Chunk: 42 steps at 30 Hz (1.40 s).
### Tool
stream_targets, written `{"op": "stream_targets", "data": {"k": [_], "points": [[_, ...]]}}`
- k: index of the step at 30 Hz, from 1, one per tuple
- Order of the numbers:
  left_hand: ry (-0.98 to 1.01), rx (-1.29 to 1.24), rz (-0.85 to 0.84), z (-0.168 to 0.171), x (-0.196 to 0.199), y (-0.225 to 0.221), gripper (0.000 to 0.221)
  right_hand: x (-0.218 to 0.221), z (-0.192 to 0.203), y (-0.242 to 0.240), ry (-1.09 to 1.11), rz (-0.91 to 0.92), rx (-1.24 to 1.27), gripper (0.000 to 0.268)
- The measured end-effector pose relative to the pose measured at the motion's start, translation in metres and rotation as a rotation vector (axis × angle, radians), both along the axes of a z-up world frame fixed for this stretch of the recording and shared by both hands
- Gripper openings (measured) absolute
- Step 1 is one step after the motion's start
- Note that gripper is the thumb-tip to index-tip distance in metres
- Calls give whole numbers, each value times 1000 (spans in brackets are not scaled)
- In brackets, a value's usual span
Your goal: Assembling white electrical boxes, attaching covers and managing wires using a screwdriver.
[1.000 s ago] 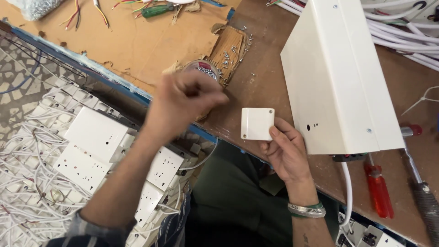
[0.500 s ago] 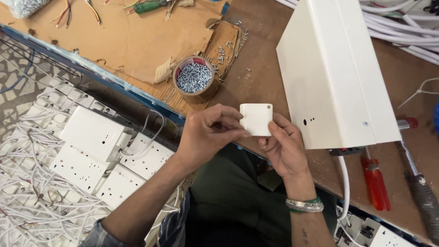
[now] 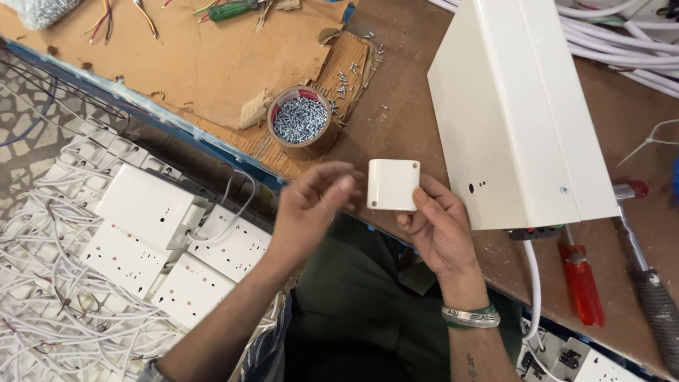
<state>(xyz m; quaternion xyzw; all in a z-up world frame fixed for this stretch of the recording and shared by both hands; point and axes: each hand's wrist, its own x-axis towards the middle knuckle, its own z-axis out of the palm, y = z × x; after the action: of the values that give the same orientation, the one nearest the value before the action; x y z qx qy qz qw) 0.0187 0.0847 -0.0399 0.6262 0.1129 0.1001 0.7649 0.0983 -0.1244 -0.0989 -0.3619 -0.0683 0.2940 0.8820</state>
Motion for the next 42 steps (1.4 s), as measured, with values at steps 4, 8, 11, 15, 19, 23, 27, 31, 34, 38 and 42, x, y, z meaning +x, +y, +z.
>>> {"op": "stream_targets", "data": {"k": [4,8,11,15,19,23,27,31,34,38,42], "points": [[117,-60,-194,-5,-14,-25,35,-19,-6,-4,-25,76,-120,33],[201,-169,-268,-13,-38,-56,38,-63,14,-42,30,93,-150,34],[405,-245,-349,-1,-48,-78,47,-90,31,-75,46,54,-355,38],[747,-713,-626,-9,-50,-105,71,-119,50,-116,-6,42,-721,40],[845,-817,-726,-30,-59,-133,58,-133,66,-133,-123,49,-886,39],[823,-801,-725,-27,-52,-142,57,-129,72,-142,-163,21,-955,40],[791,-873,-696,-19,-48,-142,52,-124,74,-145,-192,-17,-990,38],[803,-966,-578,-20,-56,-146,51,-118,68,-148,-70,-19,-890,37],[842,-1005,-517,-18,-59,-150,52,-118,56,-152,-113,-26,-830,37],[835,-1035,-511,-22,-64,-152,51,-121,48,-156,-146,-8,-764,36],[785,-1080,-598,-16,-60,-152,59,-123,47,-156,-122,-45,-750,37]]}}
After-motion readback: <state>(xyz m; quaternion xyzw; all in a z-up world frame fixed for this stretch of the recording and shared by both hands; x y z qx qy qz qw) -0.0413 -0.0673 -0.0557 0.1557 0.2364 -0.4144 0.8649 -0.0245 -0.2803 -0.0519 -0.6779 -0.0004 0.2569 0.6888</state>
